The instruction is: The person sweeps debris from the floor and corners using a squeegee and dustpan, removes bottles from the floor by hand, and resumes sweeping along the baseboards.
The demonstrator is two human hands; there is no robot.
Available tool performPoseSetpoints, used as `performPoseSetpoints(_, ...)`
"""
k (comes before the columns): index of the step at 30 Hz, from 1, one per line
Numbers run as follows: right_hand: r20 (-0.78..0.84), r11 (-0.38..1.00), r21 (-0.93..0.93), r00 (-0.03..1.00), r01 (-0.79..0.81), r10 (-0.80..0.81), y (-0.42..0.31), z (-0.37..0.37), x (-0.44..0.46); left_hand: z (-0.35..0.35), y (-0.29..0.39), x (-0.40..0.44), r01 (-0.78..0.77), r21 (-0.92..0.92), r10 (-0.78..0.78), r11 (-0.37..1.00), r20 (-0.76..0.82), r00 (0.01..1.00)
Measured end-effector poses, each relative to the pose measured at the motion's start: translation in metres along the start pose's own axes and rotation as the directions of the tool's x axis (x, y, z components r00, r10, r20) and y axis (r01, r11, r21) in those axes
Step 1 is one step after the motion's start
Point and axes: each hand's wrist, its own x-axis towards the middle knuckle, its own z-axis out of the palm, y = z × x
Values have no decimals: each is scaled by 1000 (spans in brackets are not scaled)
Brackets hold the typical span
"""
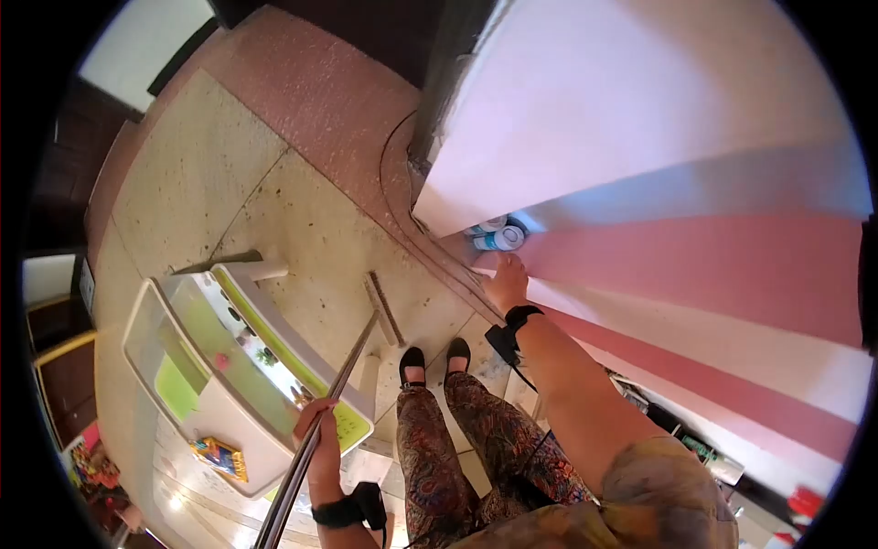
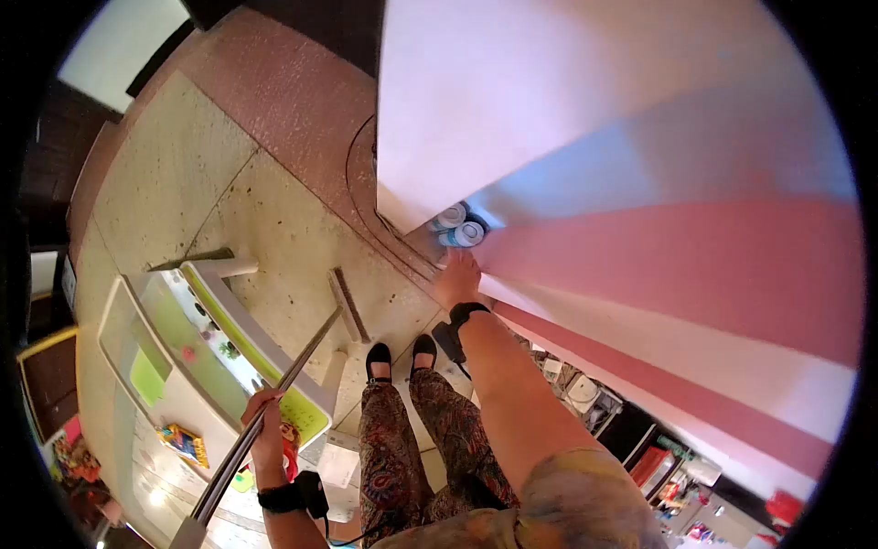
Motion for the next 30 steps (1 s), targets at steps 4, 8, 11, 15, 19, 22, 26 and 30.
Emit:
performPoseSetpoints(4, -28, 994, -86, 998, -63, 61, 15, 28, 51, 1, -8, -6, 27, 26, -25, 999, -73, 997)
performPoseSetpoints(8, -87, 985, -166, 994, 55, -70, 54, 69, 107, -6, -39, -13, 68, 46, -65, 997, -67, 996)
performPoseSetpoints(11, 23, 955, -274, 994, 110, -108, 70, 86, 141, 7, -38, -12, 125, 5, -122, 992, -179, 976)
performPoseSetpoints(15, 26, 919, -361, 986, 160, -162, 79, 112, 165, 3, -44, -18, 229, 222, -197, 948, -157, 968)
performPoseSetpoints(19, 44, 913, -405, 998, 48, -33, 45, 97, 158, 9, -52, -17, 151, 310, -94, 939, -193, 977)
performPoseSetpoints(22, -36, 909, -405, 992, 98, -123, 62, 114, 160, 9, -52, -19, 238, 268, -183, 934, -213, 960)
performPoseSetpoints(26, 37, 797, -523, 942, 302, -333, 57, 104, 150, 11, -59, -20, 206, 262, -149, 943, -219, 964)
performPoseSetpoints(30, 15, 883, -458, 993, 107, -113, 34, 90, 120, 9, -56, -20, 176, 240, -127, 955, -209, 970)
